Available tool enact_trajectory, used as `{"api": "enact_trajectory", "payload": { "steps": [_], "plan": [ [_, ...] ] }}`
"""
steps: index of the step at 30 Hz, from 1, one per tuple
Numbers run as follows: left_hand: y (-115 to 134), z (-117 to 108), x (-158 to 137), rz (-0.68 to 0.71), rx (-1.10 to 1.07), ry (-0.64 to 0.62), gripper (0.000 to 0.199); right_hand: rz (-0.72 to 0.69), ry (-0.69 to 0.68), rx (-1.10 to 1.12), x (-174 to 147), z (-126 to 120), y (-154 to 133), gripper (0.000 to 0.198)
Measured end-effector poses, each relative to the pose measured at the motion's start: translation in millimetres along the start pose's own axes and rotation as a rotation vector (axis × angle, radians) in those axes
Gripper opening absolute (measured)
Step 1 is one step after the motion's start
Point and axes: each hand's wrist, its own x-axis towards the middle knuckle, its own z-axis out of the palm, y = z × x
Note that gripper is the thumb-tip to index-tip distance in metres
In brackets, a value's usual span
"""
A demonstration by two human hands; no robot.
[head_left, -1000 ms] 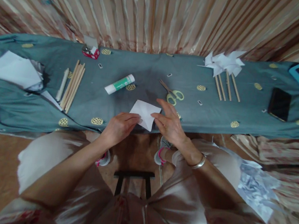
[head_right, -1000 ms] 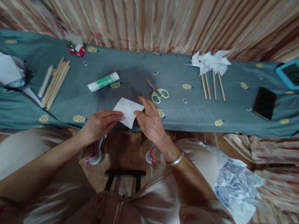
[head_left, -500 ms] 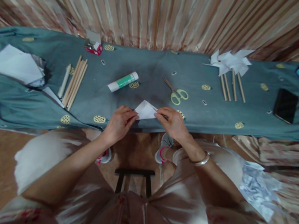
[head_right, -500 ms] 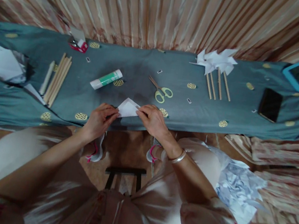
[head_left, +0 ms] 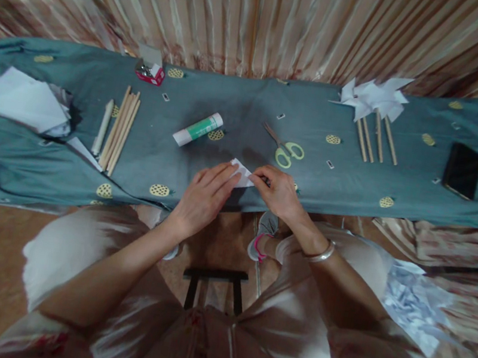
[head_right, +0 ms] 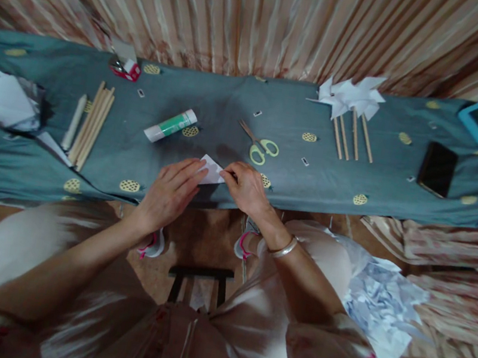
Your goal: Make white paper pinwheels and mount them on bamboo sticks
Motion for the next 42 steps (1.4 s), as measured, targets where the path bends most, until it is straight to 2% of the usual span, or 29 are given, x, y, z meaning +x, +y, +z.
{"api": "enact_trajectory", "payload": {
  "steps": [3,7,12,42],
  "plan": [
    [17,10,-7,0.124,0.044,-0.085,0.048,0.029,-0.006,-0.005,2,0,-2,0.014],
    [27,23,-15,0.108,0.042,-0.140,0.055,0.043,0.024,-0.014,2,3,-3,0.013],
    [26,25,-17,0.068,0.019,-0.200,0.062,0.002,0.076,-0.040,1,8,0,0.012],
    [23,22,-13,0.056,0.050,-0.267,0.062,0.053,0.095,-0.106,8,15,1,0.015]
  ]
}}
